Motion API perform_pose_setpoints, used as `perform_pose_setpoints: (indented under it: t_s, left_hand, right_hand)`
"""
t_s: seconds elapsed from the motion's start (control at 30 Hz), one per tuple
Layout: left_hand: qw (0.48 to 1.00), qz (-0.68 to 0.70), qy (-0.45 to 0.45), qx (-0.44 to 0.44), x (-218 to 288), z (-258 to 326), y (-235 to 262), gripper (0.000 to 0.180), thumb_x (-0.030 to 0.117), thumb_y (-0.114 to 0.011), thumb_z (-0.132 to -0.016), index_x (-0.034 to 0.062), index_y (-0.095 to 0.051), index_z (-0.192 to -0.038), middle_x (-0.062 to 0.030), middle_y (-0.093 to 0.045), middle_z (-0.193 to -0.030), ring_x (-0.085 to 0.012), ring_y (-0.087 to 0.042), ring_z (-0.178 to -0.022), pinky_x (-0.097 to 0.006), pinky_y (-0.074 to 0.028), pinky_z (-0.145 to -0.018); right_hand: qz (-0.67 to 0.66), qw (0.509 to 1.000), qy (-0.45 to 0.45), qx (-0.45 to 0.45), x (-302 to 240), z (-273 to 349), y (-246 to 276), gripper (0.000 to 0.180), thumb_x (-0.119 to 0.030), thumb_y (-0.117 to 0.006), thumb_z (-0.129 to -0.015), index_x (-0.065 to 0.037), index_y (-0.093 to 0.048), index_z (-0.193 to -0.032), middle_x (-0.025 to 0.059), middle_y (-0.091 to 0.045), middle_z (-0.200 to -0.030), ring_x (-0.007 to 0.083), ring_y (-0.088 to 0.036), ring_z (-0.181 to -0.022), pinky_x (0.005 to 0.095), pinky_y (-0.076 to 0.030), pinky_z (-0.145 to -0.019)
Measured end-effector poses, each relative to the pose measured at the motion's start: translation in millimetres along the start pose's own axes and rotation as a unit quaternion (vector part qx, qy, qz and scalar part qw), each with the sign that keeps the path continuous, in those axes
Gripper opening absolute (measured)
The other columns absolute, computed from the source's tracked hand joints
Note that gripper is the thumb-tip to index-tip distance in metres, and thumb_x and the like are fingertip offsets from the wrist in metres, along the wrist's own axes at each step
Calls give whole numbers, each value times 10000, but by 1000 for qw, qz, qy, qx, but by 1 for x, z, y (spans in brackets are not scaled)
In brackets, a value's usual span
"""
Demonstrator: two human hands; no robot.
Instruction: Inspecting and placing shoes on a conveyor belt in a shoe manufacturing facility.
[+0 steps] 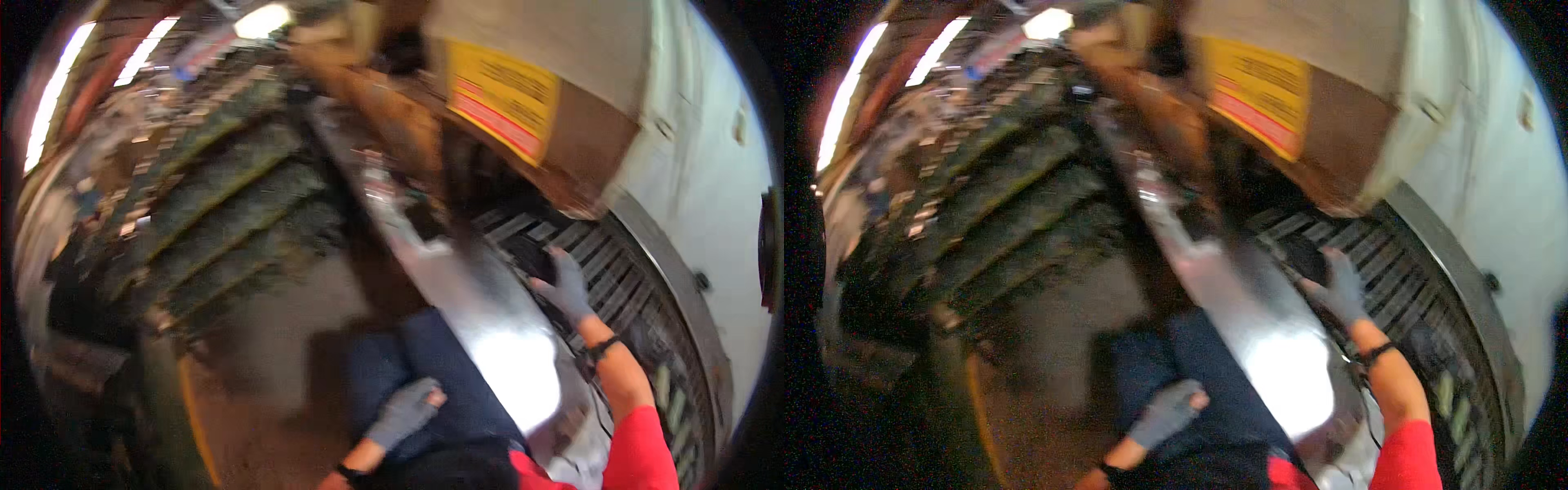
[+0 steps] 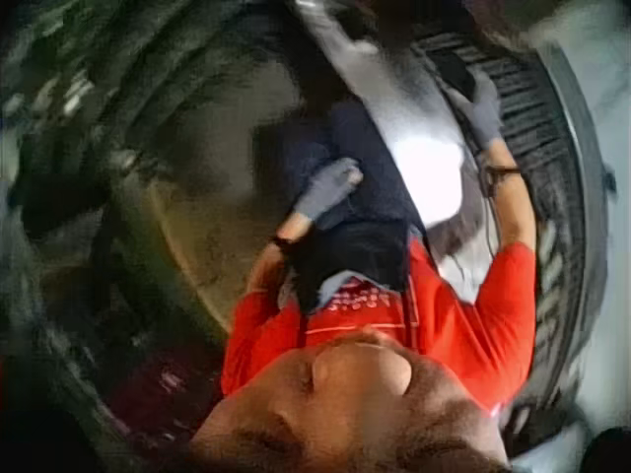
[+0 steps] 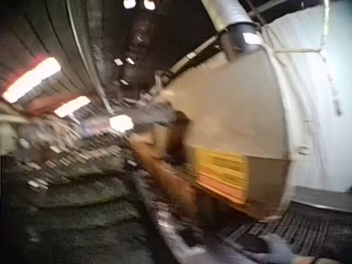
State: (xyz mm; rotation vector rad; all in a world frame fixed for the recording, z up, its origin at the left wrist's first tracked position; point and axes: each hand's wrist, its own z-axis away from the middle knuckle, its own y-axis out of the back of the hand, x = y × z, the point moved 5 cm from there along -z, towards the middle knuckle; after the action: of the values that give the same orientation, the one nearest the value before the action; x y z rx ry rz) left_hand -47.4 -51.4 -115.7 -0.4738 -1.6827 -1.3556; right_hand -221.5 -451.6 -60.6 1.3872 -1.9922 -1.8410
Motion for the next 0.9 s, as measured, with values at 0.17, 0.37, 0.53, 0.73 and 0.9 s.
perform_pose_setpoints:
  t_s: [0.17,0.37,0.53,0.73,0.9]
  left_hand:
    - [991,111,-28,-76,19,-2,-4,246,266,-594,-1072,23,-606,-1113,-121,-658,-1004,-251,-674,-961,-390,-535,-883]
    - [850,507,141,-1,-33,-2,-13,489,419,-543,-1115,-6,-599,-1348,-120,-724,-1172,-206,-717,-1060,-354,-598,-919]
    - [782,593,175,-82,48,-32,5,453,395,-624,-1071,25,-659,-1331,-63,-697,-1282,-164,-655,-1140,-338,-529,-1008]
    - [796,551,250,18,-40,17,-15,429,306,-564,-1086,-15,-641,-1359,-70,-714,-1288,-174,-676,-1160,-353,-543,-1028]
    - [630,705,324,20,-7,6,-21,875,732,-335,-1060,4,-545,-1497,-140,-662,-1416,-266,-651,-1265,-398,-550,-1053]
  right_hand:
    - [-55,991,-105,-62,70,-13,-23,984,-341,-984,-587,-2,-588,-1421,265,-709,-1234,430,-676,-1176,468,-558,-998]
    - [5,961,218,-170,-109,33,45,970,-430,-938,-624,-117,-569,-1464,203,-613,-1397,425,-552,-1322,525,-426,-1140]
    - [39,835,479,-267,-217,65,37,918,-455,-786,-837,-220,-399,-1636,108,-367,-1697,338,-302,-1586,562,-268,-1271]
    - [20,921,358,-155,-122,-40,-14,513,-512,-767,-827,-60,-724,-1064,251,-569,-1437,458,-540,-1321,537,-455,-1094]
    - [275,931,218,-96,18,-167,-35,406,-410,-859,-786,-87,-764,-1011,185,-617,-1445,408,-512,-1397,504,-443,-1142]
